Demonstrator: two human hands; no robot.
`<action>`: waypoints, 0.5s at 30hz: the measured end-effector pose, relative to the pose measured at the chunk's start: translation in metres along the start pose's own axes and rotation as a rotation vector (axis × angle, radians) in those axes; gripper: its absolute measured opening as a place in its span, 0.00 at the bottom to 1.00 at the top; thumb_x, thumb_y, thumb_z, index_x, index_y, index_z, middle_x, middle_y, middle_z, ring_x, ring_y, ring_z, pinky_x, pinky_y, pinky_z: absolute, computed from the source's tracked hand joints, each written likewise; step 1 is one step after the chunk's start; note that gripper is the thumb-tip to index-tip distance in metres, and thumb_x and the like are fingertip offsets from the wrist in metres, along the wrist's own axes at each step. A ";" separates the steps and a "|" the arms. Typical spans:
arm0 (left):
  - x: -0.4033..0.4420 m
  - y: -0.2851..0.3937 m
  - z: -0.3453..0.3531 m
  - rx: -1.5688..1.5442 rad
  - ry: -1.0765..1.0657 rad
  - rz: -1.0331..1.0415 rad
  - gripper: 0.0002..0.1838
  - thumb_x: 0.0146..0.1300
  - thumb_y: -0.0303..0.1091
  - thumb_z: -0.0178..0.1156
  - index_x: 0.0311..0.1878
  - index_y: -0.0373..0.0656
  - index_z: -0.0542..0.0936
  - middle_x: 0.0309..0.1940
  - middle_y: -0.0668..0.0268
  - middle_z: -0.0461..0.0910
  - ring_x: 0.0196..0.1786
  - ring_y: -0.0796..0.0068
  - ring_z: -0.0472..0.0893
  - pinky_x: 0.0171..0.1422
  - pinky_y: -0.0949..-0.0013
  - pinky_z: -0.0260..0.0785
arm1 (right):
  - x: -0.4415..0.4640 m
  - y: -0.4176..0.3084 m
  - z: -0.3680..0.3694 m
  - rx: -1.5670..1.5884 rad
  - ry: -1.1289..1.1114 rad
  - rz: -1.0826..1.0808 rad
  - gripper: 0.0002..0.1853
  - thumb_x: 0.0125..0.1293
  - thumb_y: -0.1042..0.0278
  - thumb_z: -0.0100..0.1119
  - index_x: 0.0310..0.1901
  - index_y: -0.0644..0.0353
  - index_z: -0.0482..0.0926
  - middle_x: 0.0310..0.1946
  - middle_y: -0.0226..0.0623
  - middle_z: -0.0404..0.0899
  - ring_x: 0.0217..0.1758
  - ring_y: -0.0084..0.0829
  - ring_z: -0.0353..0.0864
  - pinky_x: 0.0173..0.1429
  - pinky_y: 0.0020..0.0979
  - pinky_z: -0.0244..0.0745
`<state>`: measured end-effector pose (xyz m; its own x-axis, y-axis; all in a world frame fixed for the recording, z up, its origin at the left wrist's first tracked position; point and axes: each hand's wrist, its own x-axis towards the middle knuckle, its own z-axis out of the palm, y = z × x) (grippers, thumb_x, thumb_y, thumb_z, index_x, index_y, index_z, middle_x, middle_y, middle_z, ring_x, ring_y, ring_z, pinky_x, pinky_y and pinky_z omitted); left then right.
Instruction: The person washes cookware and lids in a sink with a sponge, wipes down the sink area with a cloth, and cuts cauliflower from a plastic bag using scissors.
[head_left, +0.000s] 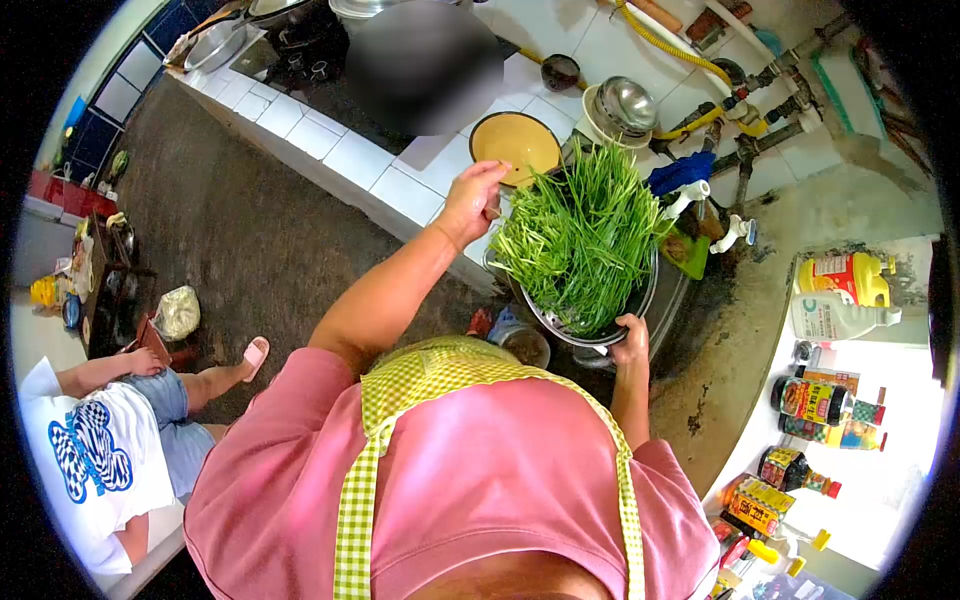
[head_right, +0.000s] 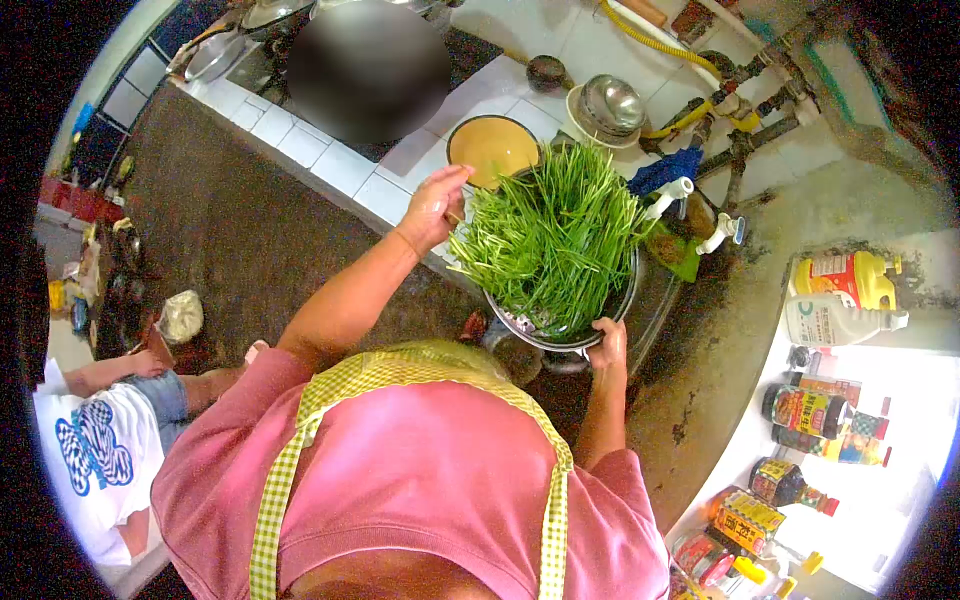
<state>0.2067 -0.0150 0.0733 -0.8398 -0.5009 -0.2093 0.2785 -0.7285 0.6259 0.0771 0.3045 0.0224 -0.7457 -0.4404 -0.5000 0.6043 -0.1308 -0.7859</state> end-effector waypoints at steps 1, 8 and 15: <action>0.000 -0.004 -0.001 0.003 -0.001 0.000 0.08 0.54 0.34 0.56 0.37 0.44 0.72 0.18 0.73 0.68 0.16 0.85 0.64 0.16 0.82 0.53 | -0.001 0.003 -0.003 0.006 0.056 0.013 0.19 0.41 0.81 0.44 0.41 0.66 0.65 0.33 0.41 0.71 0.36 0.39 0.74 0.41 0.42 0.73; -0.052 -0.062 -0.135 2.002 -0.119 -0.013 0.15 0.50 0.41 0.57 0.38 0.43 0.74 0.32 0.57 0.75 0.35 0.57 0.76 0.35 0.62 0.70 | -0.006 0.012 -0.042 -0.016 0.188 0.077 0.14 0.42 0.83 0.46 0.35 0.62 0.63 0.31 0.38 0.66 0.37 0.40 0.68 0.45 0.46 0.67; -0.023 -0.021 -0.117 1.975 0.144 0.038 0.15 0.49 0.42 0.56 0.39 0.44 0.76 0.37 0.53 0.76 0.40 0.56 0.76 0.43 0.58 0.69 | 0.030 0.005 -0.010 0.019 0.041 0.066 0.11 0.42 0.81 0.48 0.31 0.62 0.63 0.25 0.36 0.66 0.29 0.35 0.69 0.35 0.44 0.69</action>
<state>0.2743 -0.0431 -0.0227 -0.7816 -0.6022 -0.1628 -0.6062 0.6716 0.4261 0.0553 0.2993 -0.0004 -0.7144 -0.4122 -0.5654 0.6577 -0.1196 -0.7437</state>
